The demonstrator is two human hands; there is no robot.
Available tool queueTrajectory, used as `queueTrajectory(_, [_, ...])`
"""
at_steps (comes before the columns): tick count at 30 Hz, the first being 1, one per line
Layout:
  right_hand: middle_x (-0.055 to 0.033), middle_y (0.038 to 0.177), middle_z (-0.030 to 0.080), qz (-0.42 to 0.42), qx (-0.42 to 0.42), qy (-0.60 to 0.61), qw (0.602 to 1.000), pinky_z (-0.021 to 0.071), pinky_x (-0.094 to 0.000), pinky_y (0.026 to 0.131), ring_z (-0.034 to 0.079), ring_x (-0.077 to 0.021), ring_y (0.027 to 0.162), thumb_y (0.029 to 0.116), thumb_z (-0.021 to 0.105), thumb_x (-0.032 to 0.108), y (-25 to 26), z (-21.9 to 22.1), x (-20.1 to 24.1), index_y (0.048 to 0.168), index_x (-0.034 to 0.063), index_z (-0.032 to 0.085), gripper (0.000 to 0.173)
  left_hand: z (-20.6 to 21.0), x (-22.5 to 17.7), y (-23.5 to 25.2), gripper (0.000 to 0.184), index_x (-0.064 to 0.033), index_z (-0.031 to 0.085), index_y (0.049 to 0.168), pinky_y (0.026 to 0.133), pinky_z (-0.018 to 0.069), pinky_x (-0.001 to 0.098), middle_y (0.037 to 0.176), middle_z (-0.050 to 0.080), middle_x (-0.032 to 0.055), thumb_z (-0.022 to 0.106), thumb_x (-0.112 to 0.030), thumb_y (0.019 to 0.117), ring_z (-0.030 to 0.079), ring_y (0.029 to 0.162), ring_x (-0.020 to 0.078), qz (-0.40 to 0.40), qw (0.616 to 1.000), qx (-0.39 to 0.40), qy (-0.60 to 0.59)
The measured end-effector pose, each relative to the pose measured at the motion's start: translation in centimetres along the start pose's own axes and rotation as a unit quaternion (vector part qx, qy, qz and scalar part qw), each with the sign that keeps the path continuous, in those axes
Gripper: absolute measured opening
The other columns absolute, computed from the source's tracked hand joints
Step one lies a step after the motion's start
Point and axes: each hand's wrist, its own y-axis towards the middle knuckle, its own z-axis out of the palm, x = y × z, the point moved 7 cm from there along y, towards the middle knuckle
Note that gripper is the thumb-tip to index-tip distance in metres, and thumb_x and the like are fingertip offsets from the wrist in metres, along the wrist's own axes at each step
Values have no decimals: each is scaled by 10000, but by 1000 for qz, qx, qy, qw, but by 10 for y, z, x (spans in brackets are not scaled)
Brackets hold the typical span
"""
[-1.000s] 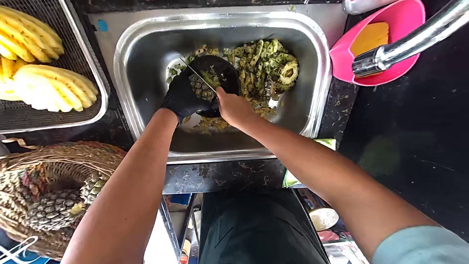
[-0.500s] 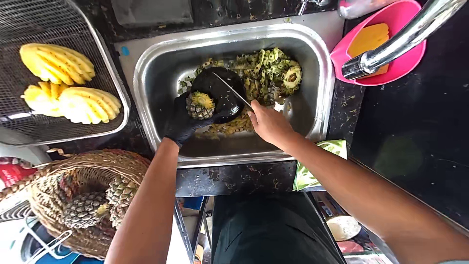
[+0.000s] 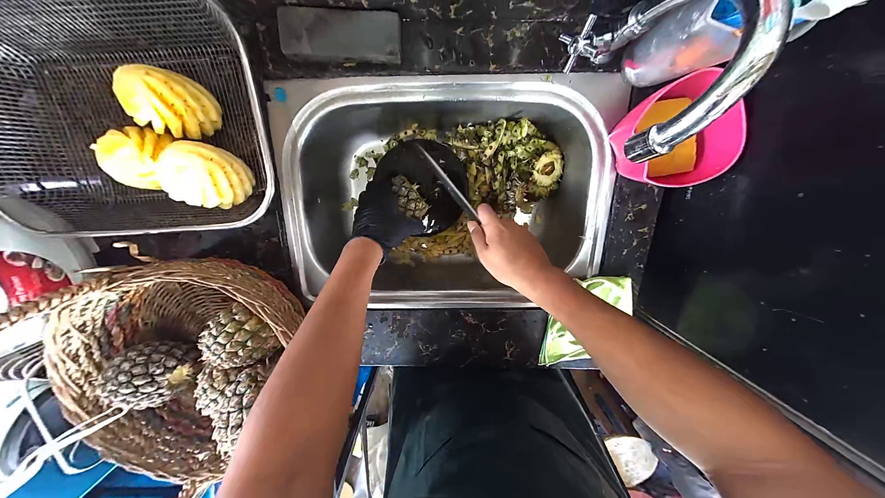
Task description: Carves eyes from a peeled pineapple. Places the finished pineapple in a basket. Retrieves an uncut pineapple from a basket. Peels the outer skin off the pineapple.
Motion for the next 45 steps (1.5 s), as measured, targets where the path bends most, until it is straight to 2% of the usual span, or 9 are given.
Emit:
queueTrajectory(3, [-97,795,671,-16,8,-36,999,567,-514,619,714,-327,757,1115,358,402,-3,9,19,1225,149,525,323,2,0,7,1396,-132,257,1591,980,507,640,1445,480,254,1005,-483,466,523,1292,453,-29,998,12,57])
queueTrajectory(7, [-78,784,663,-28,8,-50,998,565,-487,592,718,-311,748,1116,341,407,-1,16,39,1225,168,506,310,-1,-1,11,1278,-104,313,1549,965,523,607,1345,575,237,985,-421,509,595,1216,418,-26,996,22,79])
queueTrajectory(10, [-85,799,669,-28,25,-54,998,566,-499,610,723,-318,776,1120,327,392,3,23,43,1227,163,502,308,-5,-14,4,1264,-67,290,1558,1031,486,563,1384,552,239,944,-507,570,563,1277,390,-18,993,47,111])
queueTrajectory(15, [-87,813,674,-24,28,-63,997,571,-494,627,727,-320,798,1120,333,372,5,27,45,1238,159,496,293,-7,-19,4,1092,-6,424,1423,980,515,557,1282,597,246,918,-533,604,608,1206,385,-20,987,49,149])
queueTrajectory(25, [-105,829,676,-8,48,-62,997,572,-512,605,722,-340,771,1111,382,322,9,25,52,1288,156,485,264,-3,-4,18,1263,-109,298,1556,967,518,604,1283,612,240,983,-412,539,619,1183,409,-24,995,43,90])
queueTrajectory(32, [-117,907,707,-9,64,-40,997,580,-533,640,731,-352,840,1090,420,255,36,19,71,1378,178,463,301,-4,-1,17,1226,-111,322,1535,963,518,601,1272,609,236,988,-376,541,617,1180,403,-31,996,46,72])
queueTrajectory(37, [-105,803,673,-4,61,-62,996,567,-506,585,719,-336,739,1100,422,292,7,29,47,1281,149,490,240,2,2,18,1245,-117,320,1535,967,520,596,1289,597,235,988,-365,514,612,1185,401,-28,997,27,65])
queueTrajectory(42, [-126,931,713,-5,80,-41,996,583,-541,654,733,-360,859,1076,450,237,43,19,74,1396,176,451,325,-1,0,17,1290,-81,280,1553,986,507,589,1294,586,247,993,-403,527,596,1200,411,-25,997,40,61])
queueTrajectory(45, [-120,847,686,-1,79,-54,995,570,-533,603,722,-356,774,1084,452,254,17,21,55,1348,165,468,279,-2,-2,18,1247,-112,321,1536,968,516,597,1280,596,238,991,-354,513,604,1190,407,-24,998,35,56])
